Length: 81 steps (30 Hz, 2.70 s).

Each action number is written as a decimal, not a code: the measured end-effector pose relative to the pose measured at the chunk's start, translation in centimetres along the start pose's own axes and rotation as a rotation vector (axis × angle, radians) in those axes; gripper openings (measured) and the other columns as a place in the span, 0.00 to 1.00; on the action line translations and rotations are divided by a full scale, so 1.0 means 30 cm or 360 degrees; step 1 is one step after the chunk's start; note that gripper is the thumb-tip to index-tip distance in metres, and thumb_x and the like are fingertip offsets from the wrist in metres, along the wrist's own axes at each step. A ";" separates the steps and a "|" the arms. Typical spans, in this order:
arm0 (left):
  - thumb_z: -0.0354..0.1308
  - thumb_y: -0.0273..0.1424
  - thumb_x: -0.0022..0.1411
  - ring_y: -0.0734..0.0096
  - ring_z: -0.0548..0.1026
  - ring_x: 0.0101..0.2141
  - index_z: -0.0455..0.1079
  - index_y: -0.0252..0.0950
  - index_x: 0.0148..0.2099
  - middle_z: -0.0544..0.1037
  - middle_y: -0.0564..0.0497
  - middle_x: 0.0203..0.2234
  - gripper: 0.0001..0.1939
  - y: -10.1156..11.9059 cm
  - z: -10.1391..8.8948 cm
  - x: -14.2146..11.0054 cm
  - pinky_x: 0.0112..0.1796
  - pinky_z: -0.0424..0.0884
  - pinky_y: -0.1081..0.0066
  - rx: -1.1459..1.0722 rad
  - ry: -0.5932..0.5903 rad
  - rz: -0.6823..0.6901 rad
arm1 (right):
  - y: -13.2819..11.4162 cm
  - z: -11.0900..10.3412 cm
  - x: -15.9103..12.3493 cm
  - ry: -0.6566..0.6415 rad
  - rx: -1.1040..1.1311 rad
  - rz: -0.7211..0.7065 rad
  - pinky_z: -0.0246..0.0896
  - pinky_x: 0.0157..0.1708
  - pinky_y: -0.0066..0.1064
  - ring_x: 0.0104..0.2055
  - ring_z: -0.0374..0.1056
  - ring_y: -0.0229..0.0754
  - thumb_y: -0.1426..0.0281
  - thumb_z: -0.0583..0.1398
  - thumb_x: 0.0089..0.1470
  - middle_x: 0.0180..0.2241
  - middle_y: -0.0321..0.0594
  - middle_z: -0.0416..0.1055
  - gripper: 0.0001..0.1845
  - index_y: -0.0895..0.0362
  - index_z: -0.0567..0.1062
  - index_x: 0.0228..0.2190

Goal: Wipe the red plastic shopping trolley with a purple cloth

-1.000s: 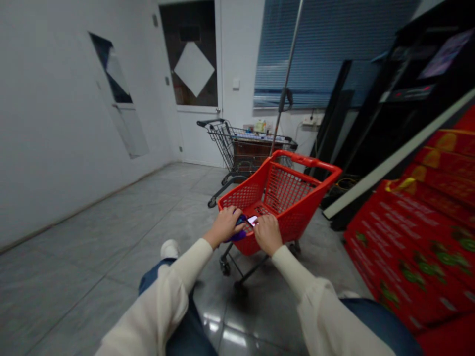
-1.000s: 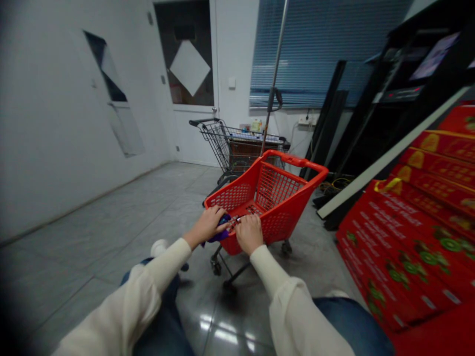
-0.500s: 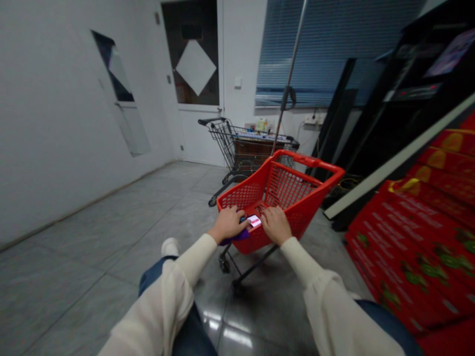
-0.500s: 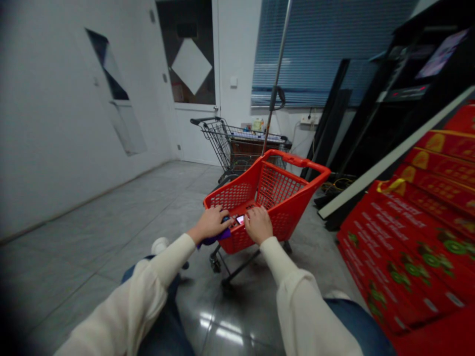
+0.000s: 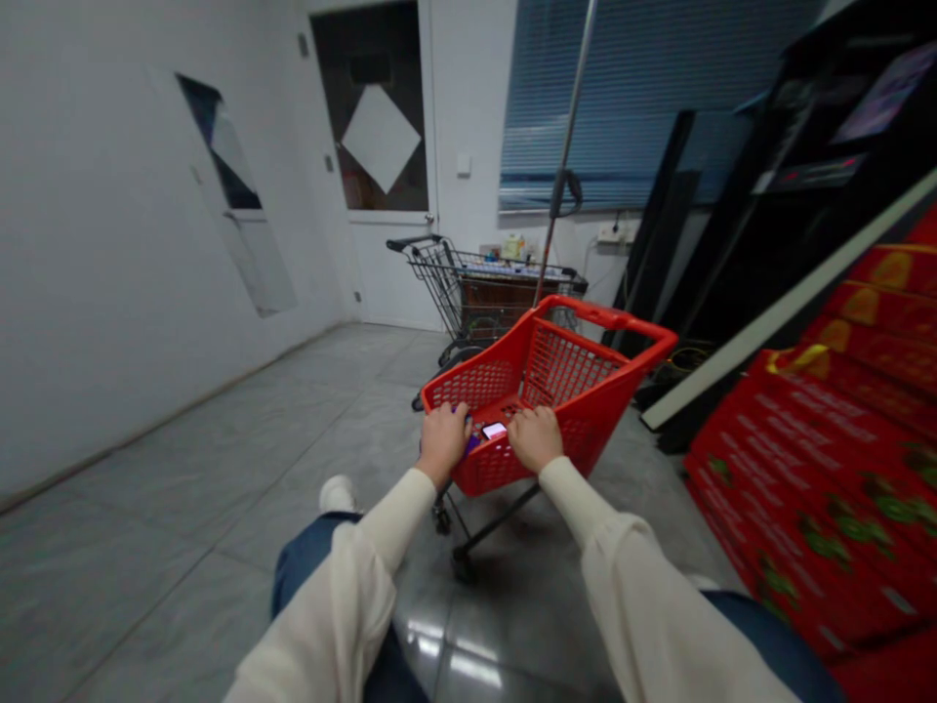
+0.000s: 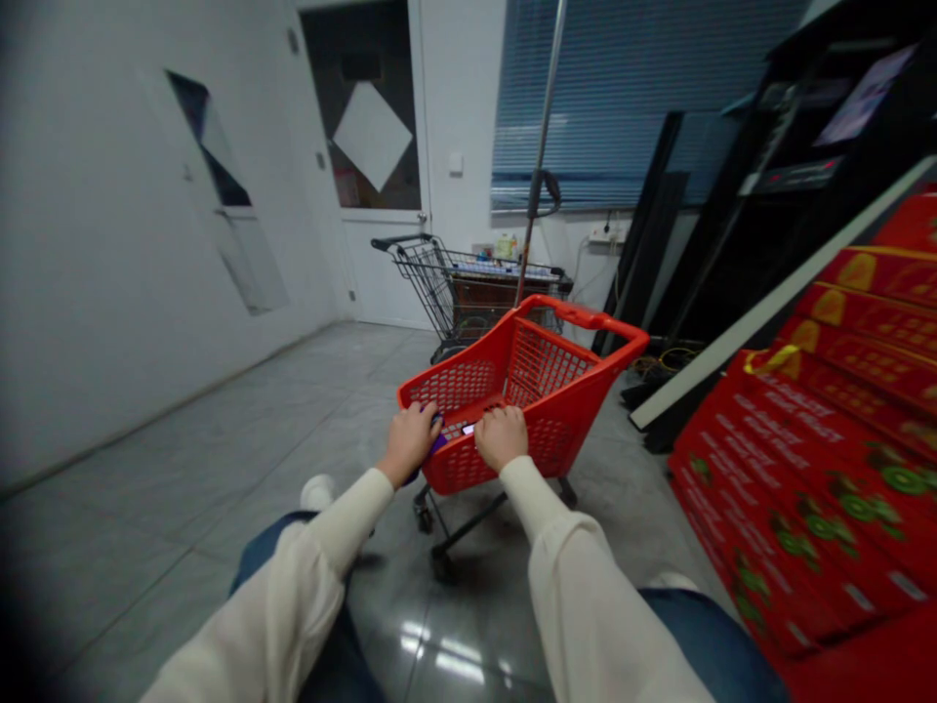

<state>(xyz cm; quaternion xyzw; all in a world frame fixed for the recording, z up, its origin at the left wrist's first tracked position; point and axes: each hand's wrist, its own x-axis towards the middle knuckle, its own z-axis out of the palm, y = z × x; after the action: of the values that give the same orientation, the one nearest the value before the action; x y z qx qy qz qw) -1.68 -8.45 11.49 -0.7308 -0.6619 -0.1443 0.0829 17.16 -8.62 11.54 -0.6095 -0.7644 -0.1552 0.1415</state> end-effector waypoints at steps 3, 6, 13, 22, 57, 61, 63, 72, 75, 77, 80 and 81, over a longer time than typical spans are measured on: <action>0.44 0.44 0.72 0.59 0.73 0.42 0.70 0.40 0.51 0.73 0.43 0.42 0.19 0.060 -0.007 -0.073 0.43 0.66 0.63 -0.0033 0.0040 0.0054 | -0.011 -0.005 -0.012 0.0024 0.0011 0.0046 0.47 0.46 0.39 0.44 0.66 0.49 0.68 0.51 0.63 0.40 0.51 0.78 0.19 0.61 0.81 0.37; 0.45 0.50 0.70 0.58 0.71 0.43 0.70 0.39 0.50 0.72 0.42 0.43 0.23 0.064 -0.024 -0.119 0.44 0.66 0.63 -0.0055 0.0081 0.0250 | -0.010 -0.018 -0.026 0.0021 0.0016 0.0048 0.47 0.46 0.39 0.43 0.66 0.49 0.68 0.51 0.63 0.39 0.51 0.78 0.20 0.62 0.81 0.36; 0.45 0.42 0.72 0.62 0.72 0.44 0.72 0.40 0.50 0.74 0.44 0.44 0.18 -0.095 -0.049 -0.042 0.45 0.66 0.67 -0.0075 -0.0052 0.0468 | -0.062 -0.033 -0.038 0.0035 0.0068 0.0003 0.47 0.46 0.39 0.43 0.66 0.48 0.68 0.50 0.64 0.39 0.50 0.78 0.20 0.60 0.80 0.35; 0.44 0.40 0.72 0.60 0.75 0.41 0.70 0.39 0.52 0.75 0.43 0.42 0.18 -0.048 -0.043 -0.042 0.42 0.66 0.65 -0.0013 0.0018 -0.0005 | -0.186 -0.009 -0.023 0.0074 0.0147 0.0065 0.46 0.48 0.40 0.45 0.64 0.48 0.65 0.49 0.66 0.40 0.49 0.76 0.20 0.58 0.79 0.38; 0.45 0.42 0.72 0.64 0.71 0.45 0.71 0.44 0.55 0.73 0.46 0.47 0.18 -0.022 -0.011 -0.056 0.48 0.65 0.68 -0.0223 0.0222 0.0002 | -0.002 -0.020 -0.025 0.0057 0.0111 0.0046 0.43 0.48 0.40 0.45 0.62 0.46 0.66 0.47 0.67 0.40 0.45 0.78 0.22 0.56 0.80 0.35; 0.44 0.42 0.72 0.63 0.71 0.43 0.71 0.42 0.54 0.73 0.45 0.45 0.19 0.023 -0.017 -0.051 0.45 0.66 0.67 -0.0188 0.0241 -0.0097 | -0.037 -0.011 -0.019 0.0088 0.0120 0.0092 0.43 0.49 0.41 0.46 0.62 0.47 0.65 0.48 0.67 0.41 0.45 0.78 0.21 0.55 0.80 0.36; 0.44 0.42 0.72 0.62 0.71 0.44 0.71 0.43 0.53 0.73 0.45 0.45 0.19 0.075 -0.022 -0.032 0.45 0.66 0.67 -0.0147 0.0248 -0.0022 | -0.040 -0.018 -0.017 0.0071 0.0104 0.0071 0.43 0.49 0.40 0.46 0.63 0.47 0.65 0.48 0.67 0.41 0.45 0.78 0.21 0.55 0.80 0.37; 0.46 0.41 0.71 0.63 0.73 0.42 0.71 0.42 0.51 0.74 0.45 0.44 0.16 -0.069 -0.001 0.015 0.43 0.66 0.68 -0.0085 0.0152 -0.0057 | 0.115 -0.062 -0.013 0.0065 -0.0068 0.0089 0.42 0.48 0.40 0.47 0.63 0.49 0.63 0.49 0.67 0.42 0.48 0.77 0.21 0.55 0.80 0.38; 0.46 0.42 0.71 0.62 0.73 0.41 0.71 0.42 0.52 0.74 0.45 0.43 0.17 -0.042 -0.002 0.020 0.43 0.66 0.67 -0.0062 0.0147 -0.0107 | 0.108 -0.050 -0.013 0.0067 -0.0068 0.0119 0.41 0.48 0.42 0.47 0.63 0.50 0.65 0.48 0.66 0.42 0.47 0.78 0.20 0.55 0.79 0.37; 0.45 0.42 0.71 0.62 0.73 0.41 0.71 0.42 0.52 0.73 0.44 0.43 0.18 0.018 -0.006 0.024 0.43 0.66 0.66 -0.0052 0.0178 -0.0080 | 0.093 -0.046 -0.014 0.0074 -0.0054 0.0129 0.41 0.48 0.42 0.46 0.63 0.50 0.65 0.48 0.66 0.41 0.47 0.78 0.20 0.55 0.79 0.36; 0.44 0.43 0.72 0.61 0.73 0.42 0.71 0.43 0.52 0.73 0.44 0.45 0.19 0.087 -0.014 0.031 0.43 0.66 0.66 -0.0055 0.0219 0.0071 | 0.082 -0.049 -0.016 0.0073 -0.0041 0.0116 0.41 0.48 0.42 0.46 0.63 0.49 0.65 0.48 0.66 0.41 0.46 0.78 0.21 0.55 0.79 0.36; 0.44 0.43 0.72 0.62 0.72 0.42 0.71 0.43 0.52 0.73 0.45 0.45 0.19 0.089 -0.015 0.033 0.44 0.66 0.66 -0.0063 0.0218 0.0121 | 0.082 -0.050 -0.017 0.0072 -0.0041 0.0110 0.41 0.48 0.42 0.45 0.63 0.49 0.65 0.48 0.67 0.41 0.46 0.78 0.21 0.54 0.79 0.36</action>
<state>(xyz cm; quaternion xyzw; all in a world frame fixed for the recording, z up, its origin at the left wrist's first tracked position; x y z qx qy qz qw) 1.01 -7.93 12.41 -0.7454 -0.6234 -0.2039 0.1190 19.70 -9.17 12.88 -0.6337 -0.7375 -0.1737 0.1561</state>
